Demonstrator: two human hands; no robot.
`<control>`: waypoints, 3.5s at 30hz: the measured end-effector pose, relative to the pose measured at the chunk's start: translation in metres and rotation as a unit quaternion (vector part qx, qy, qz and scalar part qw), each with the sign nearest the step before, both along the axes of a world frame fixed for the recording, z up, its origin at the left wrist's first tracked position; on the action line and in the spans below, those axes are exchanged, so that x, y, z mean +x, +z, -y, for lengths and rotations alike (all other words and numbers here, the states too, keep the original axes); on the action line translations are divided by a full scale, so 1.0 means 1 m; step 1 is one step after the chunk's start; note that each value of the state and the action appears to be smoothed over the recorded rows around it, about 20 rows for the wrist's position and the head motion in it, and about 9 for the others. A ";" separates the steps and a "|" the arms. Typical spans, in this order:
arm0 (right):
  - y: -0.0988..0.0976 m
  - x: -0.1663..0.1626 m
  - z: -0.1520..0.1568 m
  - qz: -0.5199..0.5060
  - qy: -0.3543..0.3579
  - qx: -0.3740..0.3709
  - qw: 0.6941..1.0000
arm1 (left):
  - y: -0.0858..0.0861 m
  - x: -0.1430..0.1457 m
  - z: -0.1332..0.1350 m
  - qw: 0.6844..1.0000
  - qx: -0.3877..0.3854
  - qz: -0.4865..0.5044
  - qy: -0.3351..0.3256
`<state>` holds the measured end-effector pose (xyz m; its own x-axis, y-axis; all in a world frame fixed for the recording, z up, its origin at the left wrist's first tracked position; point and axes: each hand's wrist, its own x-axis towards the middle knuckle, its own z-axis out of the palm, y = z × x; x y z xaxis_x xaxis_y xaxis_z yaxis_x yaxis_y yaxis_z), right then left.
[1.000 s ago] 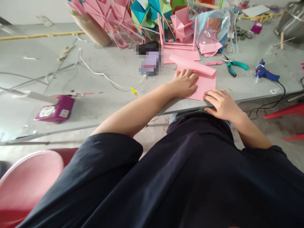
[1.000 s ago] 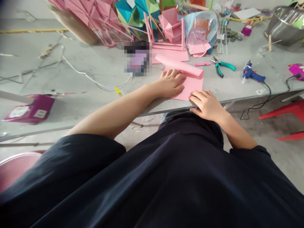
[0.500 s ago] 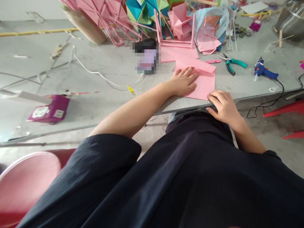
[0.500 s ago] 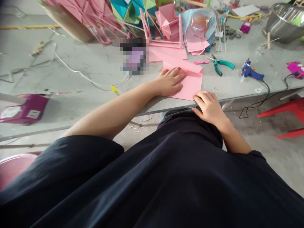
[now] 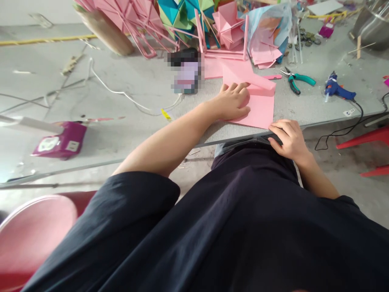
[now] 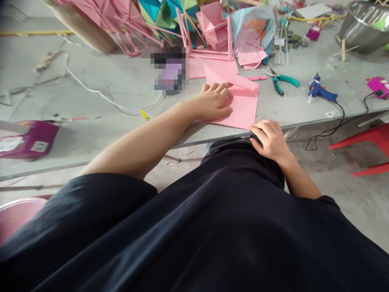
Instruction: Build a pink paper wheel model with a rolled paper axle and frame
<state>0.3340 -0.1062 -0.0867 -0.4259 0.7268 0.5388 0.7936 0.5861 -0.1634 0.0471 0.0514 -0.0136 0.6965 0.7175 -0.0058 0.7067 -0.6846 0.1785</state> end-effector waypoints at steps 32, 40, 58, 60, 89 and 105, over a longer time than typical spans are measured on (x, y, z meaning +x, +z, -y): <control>-0.009 -0.004 -0.002 -0.019 0.011 0.121 0.992 | -0.001 0.021 0.019 0.997 -0.065 0.008 0.044; -0.003 -0.006 -0.003 -0.004 -0.001 0.086 0.996 | 0.001 0.022 0.019 0.996 -0.075 0.005 0.044; -0.012 0.001 -0.007 -0.019 0.006 0.113 0.993 | -0.001 0.021 0.015 0.996 -0.077 0.012 0.038; -0.013 0.001 -0.008 -0.016 0.005 0.117 0.993 | 0.000 0.020 0.016 0.996 -0.080 0.009 0.038; -0.011 -0.037 -0.013 0.004 0.011 0.088 0.996 | 0.000 0.012 0.016 0.998 -0.068 0.000 0.008; -0.025 -0.033 -0.006 -0.021 0.009 0.101 0.995 | -0.003 0.010 0.011 0.997 -0.081 0.019 -0.002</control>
<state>0.3007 -0.1001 -0.1120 -0.4108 0.5951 0.6908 0.7780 0.6238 -0.0747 0.0573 0.0409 -0.0169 0.7009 0.7068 -0.0961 0.6953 -0.6469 0.3133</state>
